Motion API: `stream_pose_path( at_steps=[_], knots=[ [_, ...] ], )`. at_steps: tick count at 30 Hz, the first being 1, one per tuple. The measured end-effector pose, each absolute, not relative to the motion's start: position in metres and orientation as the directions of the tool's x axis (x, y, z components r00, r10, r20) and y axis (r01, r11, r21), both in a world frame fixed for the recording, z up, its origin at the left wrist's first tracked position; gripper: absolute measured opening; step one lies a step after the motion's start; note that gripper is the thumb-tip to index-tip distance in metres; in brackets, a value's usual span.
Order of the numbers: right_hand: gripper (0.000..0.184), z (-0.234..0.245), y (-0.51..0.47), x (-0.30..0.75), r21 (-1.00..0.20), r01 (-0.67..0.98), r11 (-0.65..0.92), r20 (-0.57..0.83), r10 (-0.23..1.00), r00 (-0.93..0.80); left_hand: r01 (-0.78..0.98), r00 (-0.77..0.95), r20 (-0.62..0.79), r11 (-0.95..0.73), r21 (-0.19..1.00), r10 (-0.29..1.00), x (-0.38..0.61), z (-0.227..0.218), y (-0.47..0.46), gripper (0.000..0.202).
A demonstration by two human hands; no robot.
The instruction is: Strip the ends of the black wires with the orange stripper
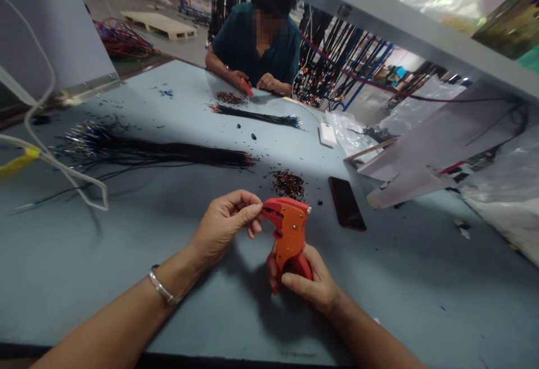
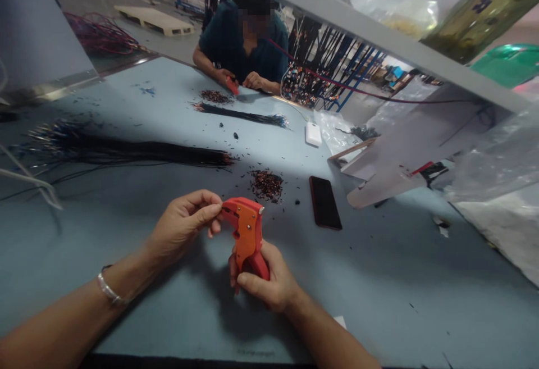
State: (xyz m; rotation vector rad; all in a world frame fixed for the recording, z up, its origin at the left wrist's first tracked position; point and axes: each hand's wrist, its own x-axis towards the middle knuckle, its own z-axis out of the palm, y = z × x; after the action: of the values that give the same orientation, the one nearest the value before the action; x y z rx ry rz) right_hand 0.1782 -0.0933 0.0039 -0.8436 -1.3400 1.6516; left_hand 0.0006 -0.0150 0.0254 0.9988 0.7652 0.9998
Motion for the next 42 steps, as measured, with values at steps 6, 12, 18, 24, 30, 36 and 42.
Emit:
stream_pose_path(
  at_steps=[6, 12, 18, 24, 30, 36, 42],
  knots=[
    [0.032, 0.0036, -0.0940, 0.1779, -0.976, -0.192, -0.101, -0.013, 0.912, -0.411, -0.332, 0.332, -0.080, 0.196, 0.923, 0.940, 0.0020, 0.0252, -0.0167, 0.017],
    [0.031, 0.0034, -0.0937, 0.1767, -0.979, -0.184, -0.083, -0.005, 0.923, -0.385, -0.357, 0.320, -0.118, 0.235, 0.904, 0.940, 0.0037, 0.0239, -0.0169, 0.020],
    [0.030, 0.0038, -0.0935, 0.1772, -0.985, -0.158, -0.071, -0.006, 0.926, -0.378, -0.365, 0.320, -0.118, 0.237, 0.900, 0.940, 0.0045, 0.0234, -0.0160, 0.019],
    [0.028, 0.0000, -0.0940, 0.1773, -0.987, -0.152, -0.059, -0.001, 0.935, -0.356, -0.360, 0.296, -0.113, 0.220, 0.907, 0.948, 0.0047, 0.0237, -0.0170, 0.019],
    [0.028, -0.0024, -0.0945, 0.1767, -0.991, -0.122, -0.055, -0.011, 0.942, -0.335, -0.376, 0.289, -0.129, 0.236, 0.896, 0.949, 0.0063, 0.0212, -0.0170, 0.020],
    [0.027, -0.0019, -0.0941, 0.1784, -0.998, -0.040, -0.040, -0.024, 0.940, -0.341, -0.379, 0.285, -0.140, 0.246, 0.892, 0.948, 0.0074, 0.0189, -0.0172, 0.019],
    [0.026, -0.0030, -0.0936, 0.1797, -0.999, 0.053, -0.013, -0.029, 0.953, -0.302, -0.356, 0.273, -0.141, 0.237, 0.904, 0.951, 0.0078, 0.0170, -0.0159, 0.019]
  ],
)
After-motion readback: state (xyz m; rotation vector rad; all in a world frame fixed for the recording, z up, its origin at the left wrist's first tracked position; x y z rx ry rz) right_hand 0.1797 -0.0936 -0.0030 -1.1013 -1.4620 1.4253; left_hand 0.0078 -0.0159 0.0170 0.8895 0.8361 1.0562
